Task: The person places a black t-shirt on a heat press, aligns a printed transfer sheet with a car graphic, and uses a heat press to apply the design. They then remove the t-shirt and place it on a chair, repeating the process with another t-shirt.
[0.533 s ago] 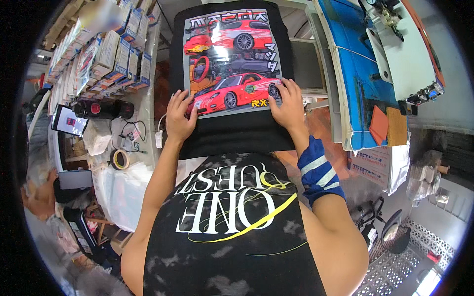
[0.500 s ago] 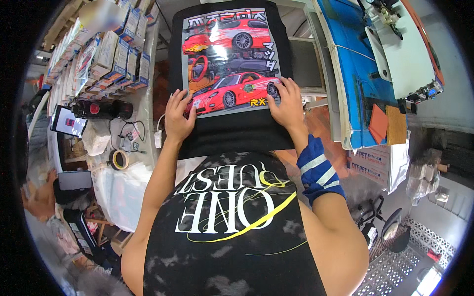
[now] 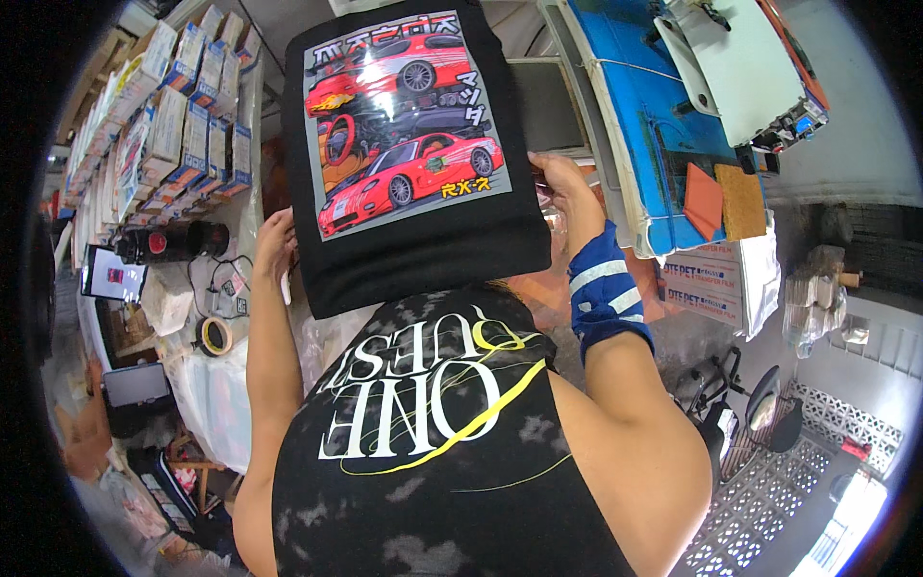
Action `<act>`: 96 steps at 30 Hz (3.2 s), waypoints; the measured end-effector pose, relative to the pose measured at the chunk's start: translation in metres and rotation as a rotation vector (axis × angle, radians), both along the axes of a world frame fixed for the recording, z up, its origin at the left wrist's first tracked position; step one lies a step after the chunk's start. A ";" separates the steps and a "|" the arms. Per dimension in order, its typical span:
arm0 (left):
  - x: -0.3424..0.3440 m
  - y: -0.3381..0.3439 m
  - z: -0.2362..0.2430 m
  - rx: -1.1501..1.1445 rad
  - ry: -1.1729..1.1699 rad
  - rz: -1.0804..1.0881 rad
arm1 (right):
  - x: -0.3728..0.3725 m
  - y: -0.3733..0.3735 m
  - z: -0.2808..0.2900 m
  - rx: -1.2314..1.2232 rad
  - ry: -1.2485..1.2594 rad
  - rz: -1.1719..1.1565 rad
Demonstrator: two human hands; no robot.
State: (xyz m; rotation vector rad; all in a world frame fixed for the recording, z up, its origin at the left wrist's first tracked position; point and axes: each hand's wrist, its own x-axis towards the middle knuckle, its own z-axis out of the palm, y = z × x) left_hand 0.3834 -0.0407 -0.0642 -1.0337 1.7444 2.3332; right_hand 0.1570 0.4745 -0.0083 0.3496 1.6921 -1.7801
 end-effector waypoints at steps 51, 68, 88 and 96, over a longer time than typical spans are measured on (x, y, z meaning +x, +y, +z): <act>-0.022 0.041 0.040 -0.232 0.186 0.055 | -0.004 -0.031 -0.018 0.490 0.507 -0.059; -0.253 -0.106 -0.021 0.492 0.305 0.175 | -0.236 -0.121 -0.027 -0.568 -0.025 -0.262; -0.255 -0.104 -0.003 0.555 0.562 0.618 | -0.261 -0.111 -0.021 -0.375 0.050 -0.639; -0.264 -0.091 0.023 0.551 0.484 0.662 | -0.278 -0.085 -0.034 -0.488 -0.005 -0.584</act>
